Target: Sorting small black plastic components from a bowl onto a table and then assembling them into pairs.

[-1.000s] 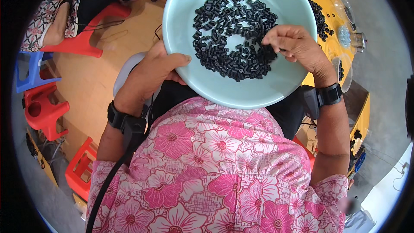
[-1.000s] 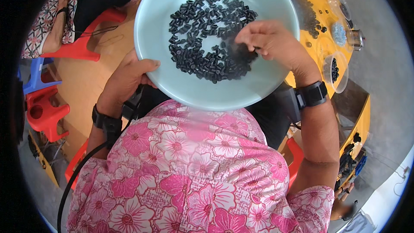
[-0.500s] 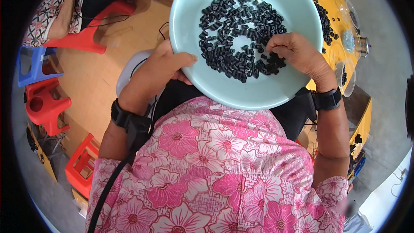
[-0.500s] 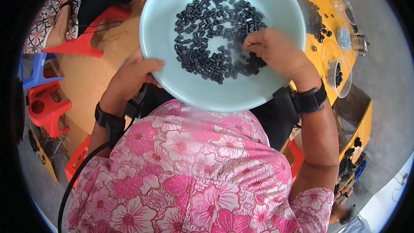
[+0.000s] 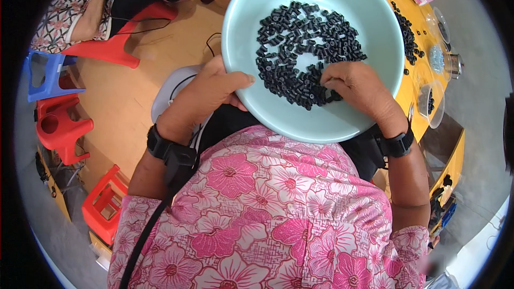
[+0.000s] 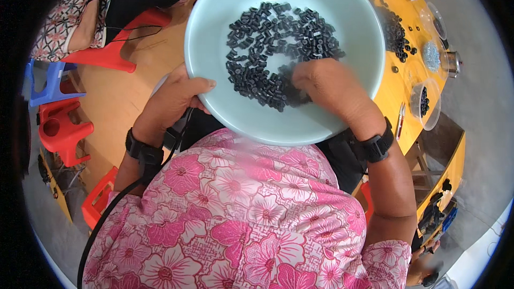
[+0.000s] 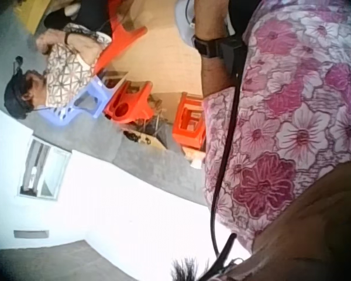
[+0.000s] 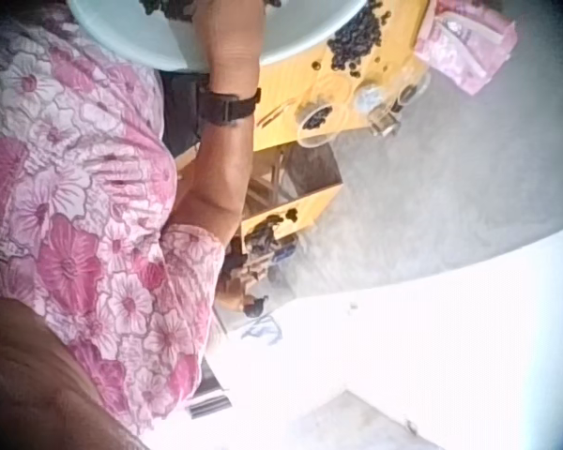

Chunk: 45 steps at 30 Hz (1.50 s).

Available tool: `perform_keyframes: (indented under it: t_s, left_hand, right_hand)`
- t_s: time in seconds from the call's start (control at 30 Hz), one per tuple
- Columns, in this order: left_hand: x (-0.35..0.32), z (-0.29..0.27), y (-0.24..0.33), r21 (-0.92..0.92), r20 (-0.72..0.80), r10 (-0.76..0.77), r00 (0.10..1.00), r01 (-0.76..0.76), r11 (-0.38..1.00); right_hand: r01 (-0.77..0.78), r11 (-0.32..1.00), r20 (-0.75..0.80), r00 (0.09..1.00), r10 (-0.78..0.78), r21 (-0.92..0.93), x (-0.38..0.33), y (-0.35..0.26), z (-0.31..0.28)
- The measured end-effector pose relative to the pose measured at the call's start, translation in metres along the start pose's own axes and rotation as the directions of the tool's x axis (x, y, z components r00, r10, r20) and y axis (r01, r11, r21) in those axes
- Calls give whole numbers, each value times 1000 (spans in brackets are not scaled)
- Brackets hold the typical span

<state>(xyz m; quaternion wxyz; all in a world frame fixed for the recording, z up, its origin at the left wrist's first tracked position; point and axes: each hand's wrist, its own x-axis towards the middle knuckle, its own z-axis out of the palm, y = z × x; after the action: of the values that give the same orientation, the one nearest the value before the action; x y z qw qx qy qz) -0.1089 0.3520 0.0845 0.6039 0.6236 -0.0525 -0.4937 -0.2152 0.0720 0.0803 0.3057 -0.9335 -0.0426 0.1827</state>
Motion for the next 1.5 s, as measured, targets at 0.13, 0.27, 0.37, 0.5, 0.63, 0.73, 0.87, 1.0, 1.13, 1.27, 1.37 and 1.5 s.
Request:
perform_keyframes:
  t_s: [0.13, 0.27, 0.37, 0.5, 0.63, 0.73, 0.87, 1.0, 1.13, 1.27, 1.37, 1.5]
  left_hand:
    - [2, -1, -4, -32, -4, 6, 1000, -6, 999]
    - [3, -9, -7, -9, 49, -9, 999, 9, 1000]
    - [2, -14, -8, 56, 69, -2, 998, -2, 998]
    - [0, -16, -15, 31, 75, 6, 997, -9, 999]
    - [-4, -6, -7, -6, 17, -15, 1000, 15, 1000]
    - [-5, -4, -3, 5, 12, -17, 1000, 17, 1000]
    - [-8, -3, -2, -23, -43, 19, 999, -20, 1000]
    - [-6, -4, -1, -39, -32, 45, 998, -46, 998]
    - [1, -7, -4, -12, 51, 17, 999, -16, 1000]
    - [-1, -10, -9, -25, 6, -11, 1000, 12, 1000]
    - [0, -4, -6, -82, -7, 18, 1000, -18, 997]
    - [2, -24, -1, -152, -42, 58, 997, -64, 986]
  right_hand:
    - [-19, 861, 122, 991, -50, 509, 1, -32, 19]
    - [-9, 946, 220, 973, -66, 324, 5, -42, 28]
    - [-57, 989, 60, 997, 50, 134, 6, -37, 20]
    - [-18, 925, 74, 997, -11, 381, 0, -37, 25]
    - [-45, 991, 110, 993, 30, 129, -3, -37, 22]
    - [98, 927, -119, 991, -59, 362, -8, -26, 7]
    - [-129, 631, -148, 918, 368, 765, -34, -8, -64]
    - [255, 353, -405, 788, 463, 900, -54, 75, -94]
    - [299, 347, -455, 674, 583, 889, -54, 107, -98]
    - [224, 474, -489, 666, 563, 852, -38, 144, -93]
    - [155, 557, -537, 561, 630, 816, -29, 166, -92]
    - [105, 666, -639, 423, 643, 739, -15, 173, -86]
